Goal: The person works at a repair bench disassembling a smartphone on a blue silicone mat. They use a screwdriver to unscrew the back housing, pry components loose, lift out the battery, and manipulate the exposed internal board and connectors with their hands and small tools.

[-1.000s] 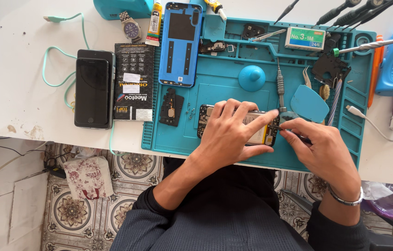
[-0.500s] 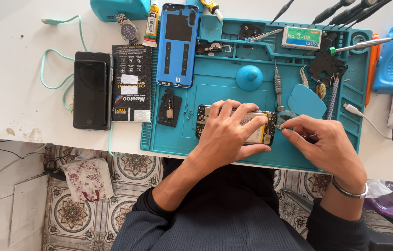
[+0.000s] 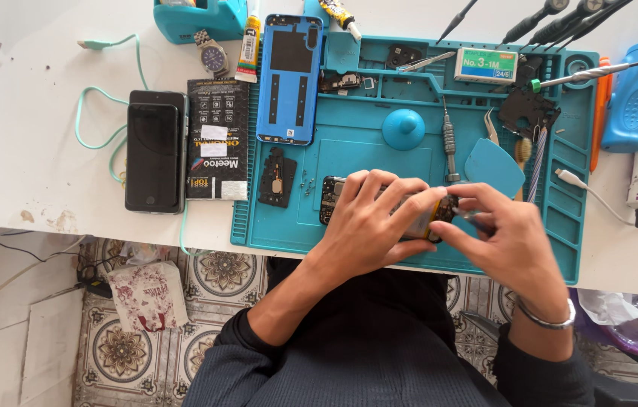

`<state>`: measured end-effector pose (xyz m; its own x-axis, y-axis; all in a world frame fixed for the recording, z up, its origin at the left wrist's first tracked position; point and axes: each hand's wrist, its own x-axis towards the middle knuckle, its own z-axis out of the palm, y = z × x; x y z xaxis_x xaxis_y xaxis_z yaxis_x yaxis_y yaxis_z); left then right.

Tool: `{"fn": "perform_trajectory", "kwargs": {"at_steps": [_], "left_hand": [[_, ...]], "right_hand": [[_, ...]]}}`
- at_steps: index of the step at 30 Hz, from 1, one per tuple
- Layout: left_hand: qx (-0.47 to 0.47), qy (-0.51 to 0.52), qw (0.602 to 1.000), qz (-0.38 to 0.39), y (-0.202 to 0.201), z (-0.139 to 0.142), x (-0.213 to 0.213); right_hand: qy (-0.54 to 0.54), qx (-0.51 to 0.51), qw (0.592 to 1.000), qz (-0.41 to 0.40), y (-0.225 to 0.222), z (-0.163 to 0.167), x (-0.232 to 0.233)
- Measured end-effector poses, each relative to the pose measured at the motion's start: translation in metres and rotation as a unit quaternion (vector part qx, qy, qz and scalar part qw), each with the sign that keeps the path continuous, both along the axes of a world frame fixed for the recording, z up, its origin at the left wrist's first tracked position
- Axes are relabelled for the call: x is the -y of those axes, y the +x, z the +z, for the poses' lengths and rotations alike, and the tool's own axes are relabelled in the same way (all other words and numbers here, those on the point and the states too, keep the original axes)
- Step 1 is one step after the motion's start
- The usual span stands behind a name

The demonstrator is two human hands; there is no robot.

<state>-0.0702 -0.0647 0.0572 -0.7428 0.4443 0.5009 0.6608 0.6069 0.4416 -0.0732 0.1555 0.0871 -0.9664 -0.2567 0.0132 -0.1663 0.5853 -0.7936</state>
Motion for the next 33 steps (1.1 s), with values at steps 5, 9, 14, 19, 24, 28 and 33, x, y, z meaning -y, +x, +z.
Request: {"fn": "perform_trajectory", "kwargs": {"at_steps": [5, 9, 14, 19, 24, 28, 33], "left_hand": [[-0.001, 0.064, 0.998, -0.025, 0.012, 0.009, 0.004], [-0.085, 0.173, 0.977, 0.091, 0.032, 0.010, 0.010], [-0.022, 0.485, 0.852, 0.194, 0.046, -0.003, -0.001], [0.252, 0.647, 0.717, -0.064, 0.047, -0.008, -0.008], [0.314, 0.674, 0.659, -0.114, 0.041, -0.008, -0.003], [0.341, 0.664, 0.658, -0.105, 0.034, -0.015, 0.002], [0.365, 0.643, 0.666, -0.103, 0.021, -0.017, 0.005]], "right_hand": [[0.012, 0.065, 0.997, -0.046, 0.012, 0.000, 0.007], [-0.096, -0.030, 0.994, -0.041, 0.028, -0.002, 0.008], [-0.143, -0.204, 0.968, -0.042, 0.038, -0.006, 0.015], [-0.141, -0.372, 0.915, 0.070, 0.036, -0.008, 0.035], [-0.066, -0.356, 0.929, 0.074, 0.035, -0.004, 0.040], [-0.060, -0.333, 0.938, 0.072, 0.032, -0.006, 0.041], [-0.032, -0.273, 0.960, 0.053, 0.028, -0.003, 0.041]]}}
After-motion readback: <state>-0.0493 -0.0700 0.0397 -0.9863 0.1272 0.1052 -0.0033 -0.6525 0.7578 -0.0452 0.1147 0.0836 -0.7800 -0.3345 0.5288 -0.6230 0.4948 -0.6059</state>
